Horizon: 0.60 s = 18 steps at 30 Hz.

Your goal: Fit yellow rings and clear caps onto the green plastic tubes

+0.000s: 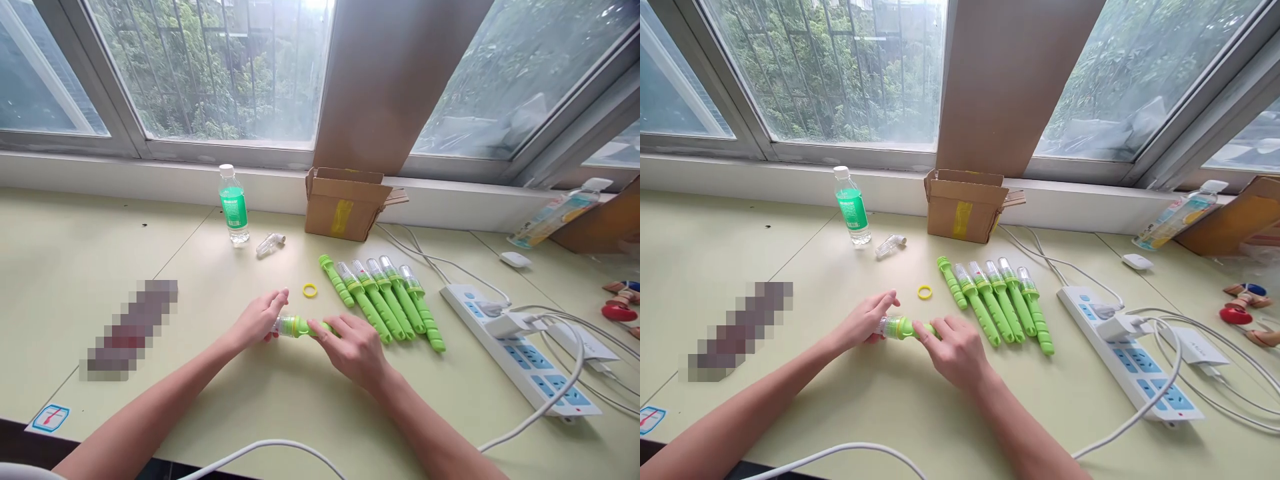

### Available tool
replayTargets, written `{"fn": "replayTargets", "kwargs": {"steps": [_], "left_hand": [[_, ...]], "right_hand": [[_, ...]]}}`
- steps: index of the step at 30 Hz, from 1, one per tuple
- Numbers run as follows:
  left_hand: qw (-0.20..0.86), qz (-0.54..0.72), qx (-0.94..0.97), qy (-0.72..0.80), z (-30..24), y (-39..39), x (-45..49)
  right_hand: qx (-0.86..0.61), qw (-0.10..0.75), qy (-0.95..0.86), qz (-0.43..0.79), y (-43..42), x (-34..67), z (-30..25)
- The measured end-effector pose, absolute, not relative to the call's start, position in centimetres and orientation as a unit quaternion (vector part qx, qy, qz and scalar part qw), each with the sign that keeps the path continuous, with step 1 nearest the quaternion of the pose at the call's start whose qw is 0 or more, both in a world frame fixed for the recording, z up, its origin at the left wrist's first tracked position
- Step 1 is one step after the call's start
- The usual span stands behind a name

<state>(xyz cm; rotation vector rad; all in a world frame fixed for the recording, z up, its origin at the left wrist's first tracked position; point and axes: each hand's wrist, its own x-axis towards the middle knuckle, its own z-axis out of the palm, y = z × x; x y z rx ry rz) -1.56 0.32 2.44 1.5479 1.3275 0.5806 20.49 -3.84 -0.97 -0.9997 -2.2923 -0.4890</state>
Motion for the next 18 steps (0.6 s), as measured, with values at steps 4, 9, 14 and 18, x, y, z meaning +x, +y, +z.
{"fn": "replayTargets", "kwargs": {"steps": [4, 9, 14, 18], "left_hand": [[0.502, 0.221, 0.62, 0.561, 2.3, 0.4, -1.6], [0.381, 0.256, 0.689, 0.561, 2.0, 0.1, -1.3], [0.211, 0.265, 0.771, 0.539, 1.6, -0.1, -1.3], [0.076, 0.272, 0.838, 0.468, 1.2, -0.1, -1.9]], "right_hand": [[-0.338, 0.263, -0.868, -0.25, -4.1, 20.5, -0.5], [-0.379, 0.242, -0.871, -0.197, -4.7, 19.8, -0.6], [-0.453, 0.259, -0.853, -0.024, -5.1, 19.5, -0.5], [-0.489, 0.247, -0.804, 0.231, -5.2, 19.5, 0.9]]}}
